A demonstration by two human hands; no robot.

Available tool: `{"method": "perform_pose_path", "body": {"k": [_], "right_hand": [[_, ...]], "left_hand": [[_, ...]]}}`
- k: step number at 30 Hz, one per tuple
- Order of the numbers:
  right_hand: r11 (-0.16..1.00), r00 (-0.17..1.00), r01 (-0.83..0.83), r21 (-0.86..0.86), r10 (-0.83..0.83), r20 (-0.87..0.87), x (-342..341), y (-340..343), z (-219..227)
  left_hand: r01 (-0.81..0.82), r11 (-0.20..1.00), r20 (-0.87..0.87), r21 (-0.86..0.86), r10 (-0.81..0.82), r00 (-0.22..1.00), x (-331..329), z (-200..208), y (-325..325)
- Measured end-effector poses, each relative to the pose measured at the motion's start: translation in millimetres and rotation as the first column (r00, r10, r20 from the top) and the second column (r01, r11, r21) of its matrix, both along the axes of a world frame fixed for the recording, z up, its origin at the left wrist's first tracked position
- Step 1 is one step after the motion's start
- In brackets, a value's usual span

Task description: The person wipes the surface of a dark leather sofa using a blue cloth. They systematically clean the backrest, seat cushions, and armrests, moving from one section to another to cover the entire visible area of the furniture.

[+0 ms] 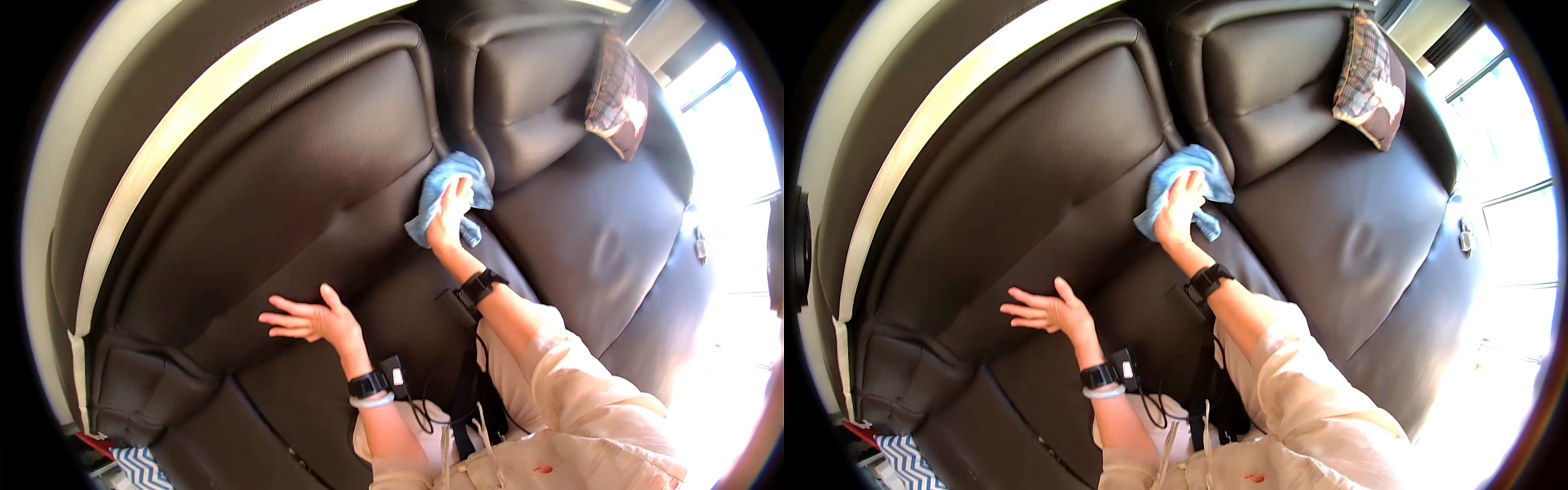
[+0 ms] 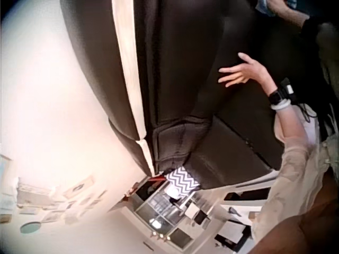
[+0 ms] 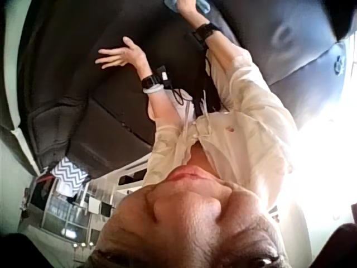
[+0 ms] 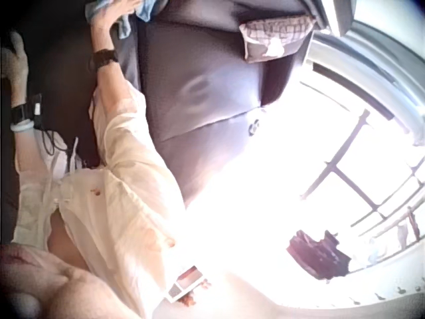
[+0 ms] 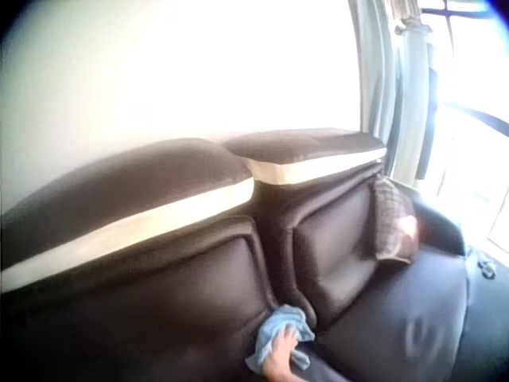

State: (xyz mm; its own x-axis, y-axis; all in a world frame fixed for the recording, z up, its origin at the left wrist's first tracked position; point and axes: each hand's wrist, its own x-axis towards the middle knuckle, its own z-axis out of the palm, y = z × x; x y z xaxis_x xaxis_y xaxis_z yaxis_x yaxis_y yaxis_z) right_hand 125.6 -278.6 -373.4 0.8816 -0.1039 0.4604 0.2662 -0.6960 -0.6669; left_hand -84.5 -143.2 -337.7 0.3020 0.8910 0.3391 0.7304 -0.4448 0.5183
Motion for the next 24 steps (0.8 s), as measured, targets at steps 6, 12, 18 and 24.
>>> {"method": "perform_pose_path", "body": {"k": [6, 12, 18, 24], "right_hand": [[0.833, 0.896, -0.429, 0.350, 0.341, 0.286, 93, 42, 165], [0.968, 0.961, -0.183, 0.174, 0.139, 0.240, 70, 20, 78], [0.961, 0.901, 0.190, 0.204, -0.087, -0.426, 34, 7, 34], [0.913, 0.871, -0.401, 0.073, 0.355, 0.338, 116, 59, 204]], "left_hand": [[-0.040, 0.999, 0.014, -0.016, 0.041, 0.999, 1, -2, -3], [-0.033, 0.999, 0.021, 0.044, 0.032, 0.999, 9, -4, -12], [-0.067, 0.998, 0.006, 0.009, 0.067, 0.998, 6, 3, -4], [-0.053, 0.999, -0.012, 0.014, 0.053, 0.999, 10, -1, -2]]}}
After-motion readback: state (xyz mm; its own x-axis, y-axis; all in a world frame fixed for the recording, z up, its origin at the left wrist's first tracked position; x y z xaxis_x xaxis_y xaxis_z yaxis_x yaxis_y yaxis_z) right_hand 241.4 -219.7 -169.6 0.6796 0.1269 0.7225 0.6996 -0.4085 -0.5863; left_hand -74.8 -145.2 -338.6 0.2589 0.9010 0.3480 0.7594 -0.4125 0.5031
